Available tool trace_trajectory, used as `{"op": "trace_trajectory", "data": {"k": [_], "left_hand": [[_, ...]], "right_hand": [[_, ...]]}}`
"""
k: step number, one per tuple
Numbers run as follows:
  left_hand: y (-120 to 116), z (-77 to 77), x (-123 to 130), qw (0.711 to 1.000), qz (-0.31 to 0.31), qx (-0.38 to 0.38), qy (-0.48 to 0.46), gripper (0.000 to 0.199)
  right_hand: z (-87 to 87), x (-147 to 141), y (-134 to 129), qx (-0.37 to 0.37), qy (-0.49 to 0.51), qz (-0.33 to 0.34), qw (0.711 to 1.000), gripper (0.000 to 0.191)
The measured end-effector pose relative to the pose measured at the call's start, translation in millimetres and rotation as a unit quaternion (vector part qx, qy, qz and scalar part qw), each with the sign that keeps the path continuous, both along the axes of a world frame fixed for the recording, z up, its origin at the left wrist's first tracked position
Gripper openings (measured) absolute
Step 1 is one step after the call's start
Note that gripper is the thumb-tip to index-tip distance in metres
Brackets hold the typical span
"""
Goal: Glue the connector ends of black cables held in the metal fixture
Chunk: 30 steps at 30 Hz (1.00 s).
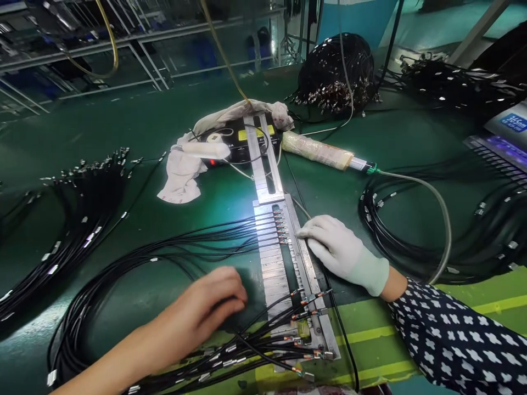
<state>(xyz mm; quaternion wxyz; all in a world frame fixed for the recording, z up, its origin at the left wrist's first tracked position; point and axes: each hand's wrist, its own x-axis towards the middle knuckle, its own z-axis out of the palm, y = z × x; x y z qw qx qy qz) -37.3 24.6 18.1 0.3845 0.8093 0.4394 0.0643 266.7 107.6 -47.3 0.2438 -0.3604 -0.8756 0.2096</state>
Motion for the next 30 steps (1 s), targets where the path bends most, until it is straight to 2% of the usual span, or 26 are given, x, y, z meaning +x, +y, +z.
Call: {"op": "trace_trajectory", "data": {"k": [3, 4, 6, 8, 11, 16, 19, 22, 26, 30], "left_hand": [[12.5, -20.5, 9.2, 0.982, 0.055, 0.181, 0.026, 0.014], [16.7, -27.2, 14.2, 0.970, 0.055, 0.230, 0.047, 0.014], [23.3, -38.4, 25.3, 0.956, 0.027, 0.283, 0.072, 0.016], [27.1, -45.7, 35.0, 0.956, -0.001, 0.287, 0.066, 0.019], [29.5, -49.7, 40.1, 0.970, -0.011, 0.241, 0.031, 0.015], [31.7, -50.1, 25.5, 0.986, -0.002, 0.163, -0.023, 0.019], [34.7, -51.6, 16.5, 0.983, 0.009, 0.179, -0.038, 0.028], [38.0, -52.3, 13.5, 0.976, -0.008, 0.215, -0.026, 0.039], [39.6, -49.3, 14.5, 0.966, -0.031, 0.254, 0.025, 0.041], [40.8, -46.9, 15.5, 0.969, -0.033, 0.246, 0.021, 0.042]], "right_hand": [[0.8, -1.3, 0.9, -0.001, 0.003, -0.006, 1.000, 0.023], [1.3, -1.7, 1.0, -0.002, 0.005, -0.007, 1.000, 0.023], [2.8, -2.5, 1.1, -0.008, 0.007, -0.007, 1.000, 0.022], [4.5, -3.1, 1.1, -0.016, 0.009, -0.009, 1.000, 0.022], [6.5, -3.3, 1.8, -0.033, 0.014, -0.008, 0.999, 0.021], [6.7, -2.4, 4.1, -0.059, 0.030, -0.006, 0.998, 0.020], [6.5, -2.0, 5.4, -0.068, 0.039, -0.001, 0.997, 0.021], [7.1, -2.0, 6.2, -0.072, 0.047, -0.002, 0.996, 0.022], [7.5, -2.4, 7.3, -0.079, 0.050, 0.001, 0.996, 0.021], [5.9, -2.4, 8.2, -0.082, 0.053, -0.001, 0.995, 0.022]]}}
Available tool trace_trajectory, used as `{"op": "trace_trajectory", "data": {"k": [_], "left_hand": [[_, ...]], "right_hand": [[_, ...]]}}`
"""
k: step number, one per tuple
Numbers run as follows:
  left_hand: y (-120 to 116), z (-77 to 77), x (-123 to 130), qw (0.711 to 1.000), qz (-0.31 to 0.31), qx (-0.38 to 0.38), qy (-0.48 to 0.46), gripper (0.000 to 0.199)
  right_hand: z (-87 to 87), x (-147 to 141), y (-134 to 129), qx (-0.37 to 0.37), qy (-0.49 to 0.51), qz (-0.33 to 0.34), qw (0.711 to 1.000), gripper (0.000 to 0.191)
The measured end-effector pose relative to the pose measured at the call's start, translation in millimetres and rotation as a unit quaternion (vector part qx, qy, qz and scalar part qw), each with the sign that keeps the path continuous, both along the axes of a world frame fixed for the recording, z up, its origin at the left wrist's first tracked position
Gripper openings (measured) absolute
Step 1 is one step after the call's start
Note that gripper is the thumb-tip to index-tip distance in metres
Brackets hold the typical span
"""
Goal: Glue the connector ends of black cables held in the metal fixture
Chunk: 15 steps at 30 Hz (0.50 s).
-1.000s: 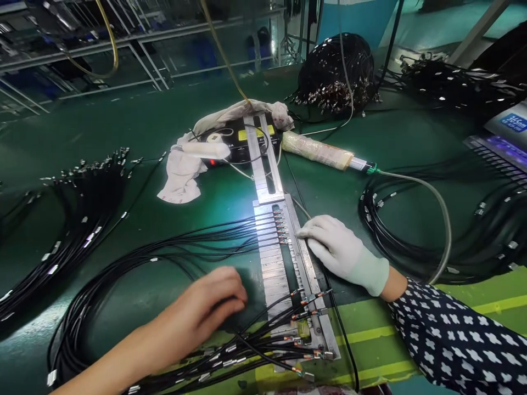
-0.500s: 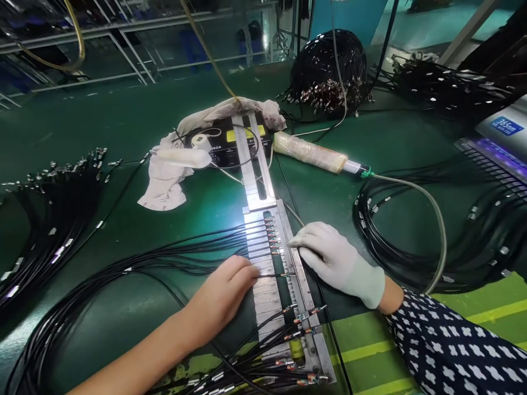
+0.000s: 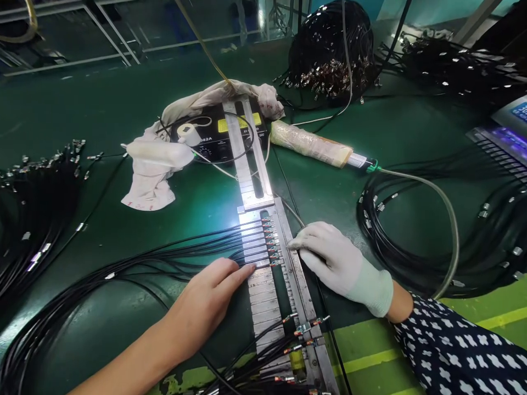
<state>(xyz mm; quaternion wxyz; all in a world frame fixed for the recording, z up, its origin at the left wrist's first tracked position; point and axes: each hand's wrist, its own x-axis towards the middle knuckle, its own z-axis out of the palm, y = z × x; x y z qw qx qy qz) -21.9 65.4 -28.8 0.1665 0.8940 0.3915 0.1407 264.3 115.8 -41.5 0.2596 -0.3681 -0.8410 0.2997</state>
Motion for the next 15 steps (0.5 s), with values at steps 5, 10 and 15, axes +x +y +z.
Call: {"op": "trace_trajectory", "data": {"k": [5, 10, 15], "left_hand": [[3.3, -2.5, 2.0, 0.998, -0.005, -0.043, -0.042, 0.039], [-9.3, -8.4, 0.6, 0.997, 0.055, 0.059, 0.008, 0.041], [-22.3, -19.1, -0.1, 0.993, 0.056, 0.083, 0.069, 0.048]], "right_hand": [[-4.1, 4.1, -0.8, 0.025, 0.011, 0.014, 1.000, 0.028], [-8.0, 7.1, 0.0, 0.070, 0.009, 0.065, 0.995, 0.039], [-8.7, 6.4, 3.5, 0.062, 0.002, 0.068, 0.996, 0.041]]}}
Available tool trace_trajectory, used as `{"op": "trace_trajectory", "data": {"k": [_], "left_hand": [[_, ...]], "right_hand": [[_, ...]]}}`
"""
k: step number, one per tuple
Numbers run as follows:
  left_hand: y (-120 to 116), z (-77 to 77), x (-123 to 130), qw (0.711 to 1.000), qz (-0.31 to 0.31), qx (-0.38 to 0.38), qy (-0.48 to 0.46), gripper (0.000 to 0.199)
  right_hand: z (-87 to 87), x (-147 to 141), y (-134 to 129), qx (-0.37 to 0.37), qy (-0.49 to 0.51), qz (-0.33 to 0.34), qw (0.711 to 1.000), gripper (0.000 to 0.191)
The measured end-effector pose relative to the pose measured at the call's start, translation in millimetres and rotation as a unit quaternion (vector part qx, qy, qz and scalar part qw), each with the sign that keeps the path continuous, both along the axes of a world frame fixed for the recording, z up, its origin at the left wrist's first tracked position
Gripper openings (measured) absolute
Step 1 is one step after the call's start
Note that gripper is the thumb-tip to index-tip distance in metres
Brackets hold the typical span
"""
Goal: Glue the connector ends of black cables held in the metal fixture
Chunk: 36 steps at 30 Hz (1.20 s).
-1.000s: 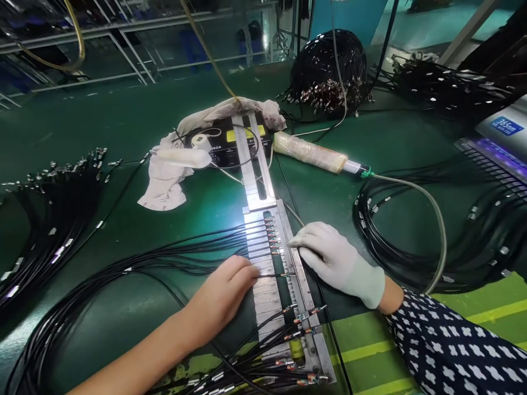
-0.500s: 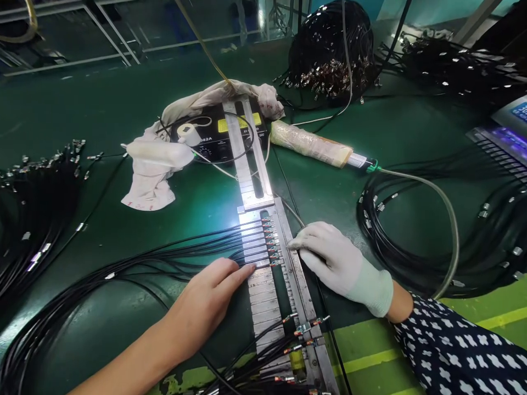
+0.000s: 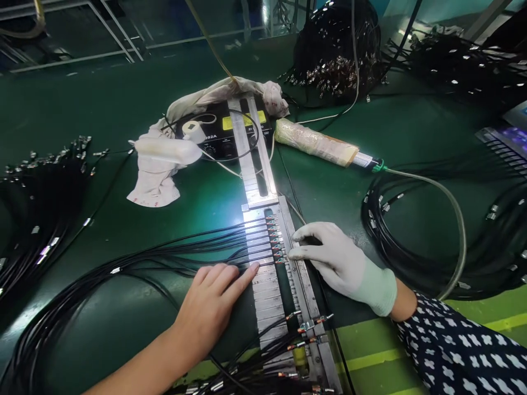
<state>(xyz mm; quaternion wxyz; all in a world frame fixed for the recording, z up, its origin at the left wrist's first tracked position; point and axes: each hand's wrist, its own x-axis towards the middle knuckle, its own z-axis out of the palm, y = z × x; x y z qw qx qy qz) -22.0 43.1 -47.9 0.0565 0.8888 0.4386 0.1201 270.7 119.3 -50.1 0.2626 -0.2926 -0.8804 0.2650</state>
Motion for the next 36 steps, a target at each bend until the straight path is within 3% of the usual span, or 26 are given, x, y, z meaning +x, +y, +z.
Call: {"op": "trace_trajectory", "data": {"k": [3, 6, 9, 12, 15, 19, 25, 29, 36], "left_hand": [[1.9, 8.2, -0.4, 0.999, 0.003, -0.039, -0.016, 0.049], [-4.1, 37.2, -5.4, 0.987, -0.017, -0.153, -0.054, 0.048], [-23.8, 69.1, -13.9, 0.954, -0.050, -0.291, -0.048, 0.043], [-39.9, 80.6, -21.1, 0.932, -0.043, -0.355, -0.050, 0.030], [-37.9, 68.9, -24.4, 0.943, -0.006, -0.317, -0.103, 0.023], [-16.8, 42.1, -18.3, 0.979, 0.042, -0.158, -0.124, 0.022], [1.3, 17.5, 12.7, 0.998, -0.008, -0.026, -0.061, 0.021], [2.9, 13.3, 12.6, 0.995, -0.047, -0.037, -0.083, 0.025], [3.0, 19.5, -16.0, 0.986, -0.034, -0.113, -0.118, 0.047]], "right_hand": [[1.0, 1.5, -2.3, 0.002, -0.005, 0.000, 1.000, 0.039], [1.9, 4.1, -10.6, -0.013, -0.006, -0.013, 1.000, 0.037], [2.2, 4.2, -19.9, -0.018, -0.007, -0.038, 0.999, 0.037], [2.4, 1.3, -23.5, -0.014, -0.014, -0.060, 0.998, 0.035], [2.6, -1.0, -22.2, -0.017, -0.019, -0.062, 0.998, 0.034], [3.3, -1.3, -20.2, -0.025, -0.008, -0.067, 0.997, 0.031], [7.1, -2.9, -19.8, -0.038, -0.009, -0.066, 0.997, 0.028], [8.6, -4.7, -18.9, -0.051, -0.008, -0.077, 0.996, 0.025], [8.9, -5.9, -16.4, -0.061, -0.001, -0.073, 0.995, 0.024]]}}
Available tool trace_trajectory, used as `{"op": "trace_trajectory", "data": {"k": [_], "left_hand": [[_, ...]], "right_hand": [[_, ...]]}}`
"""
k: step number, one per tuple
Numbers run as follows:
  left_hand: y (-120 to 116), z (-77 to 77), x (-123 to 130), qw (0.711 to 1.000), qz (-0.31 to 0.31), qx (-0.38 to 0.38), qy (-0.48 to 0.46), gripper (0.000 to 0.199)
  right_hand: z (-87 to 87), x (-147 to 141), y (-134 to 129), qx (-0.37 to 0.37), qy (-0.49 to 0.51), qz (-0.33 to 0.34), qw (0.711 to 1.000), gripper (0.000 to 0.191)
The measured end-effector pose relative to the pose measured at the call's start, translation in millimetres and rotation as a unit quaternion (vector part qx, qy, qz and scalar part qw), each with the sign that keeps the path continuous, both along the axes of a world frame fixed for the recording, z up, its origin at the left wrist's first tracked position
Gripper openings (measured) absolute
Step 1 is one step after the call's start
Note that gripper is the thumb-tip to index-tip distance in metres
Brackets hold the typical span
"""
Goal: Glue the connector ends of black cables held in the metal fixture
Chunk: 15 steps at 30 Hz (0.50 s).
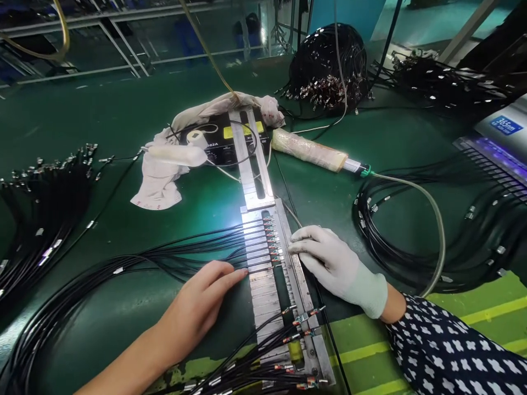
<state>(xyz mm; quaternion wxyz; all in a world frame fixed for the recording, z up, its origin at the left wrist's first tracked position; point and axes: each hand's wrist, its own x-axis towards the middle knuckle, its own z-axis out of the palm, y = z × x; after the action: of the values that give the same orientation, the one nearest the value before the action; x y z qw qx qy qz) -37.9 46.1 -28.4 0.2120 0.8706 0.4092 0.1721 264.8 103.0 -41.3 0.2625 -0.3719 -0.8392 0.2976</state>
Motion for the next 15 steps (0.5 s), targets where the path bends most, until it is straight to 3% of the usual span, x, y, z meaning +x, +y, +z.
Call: {"op": "trace_trajectory", "data": {"k": [10, 15], "left_hand": [[7.3, 14.9, 5.7, 0.999, 0.007, -0.048, 0.003, 0.054], [7.2, 15.0, 11.2, 0.996, 0.017, -0.077, 0.030, 0.060]], "right_hand": [[-0.9, 0.2, 2.1, -0.010, 0.006, 0.000, 1.000, 0.023], [-0.3, -0.7, 3.3, -0.017, 0.007, -0.006, 1.000, 0.023]]}}
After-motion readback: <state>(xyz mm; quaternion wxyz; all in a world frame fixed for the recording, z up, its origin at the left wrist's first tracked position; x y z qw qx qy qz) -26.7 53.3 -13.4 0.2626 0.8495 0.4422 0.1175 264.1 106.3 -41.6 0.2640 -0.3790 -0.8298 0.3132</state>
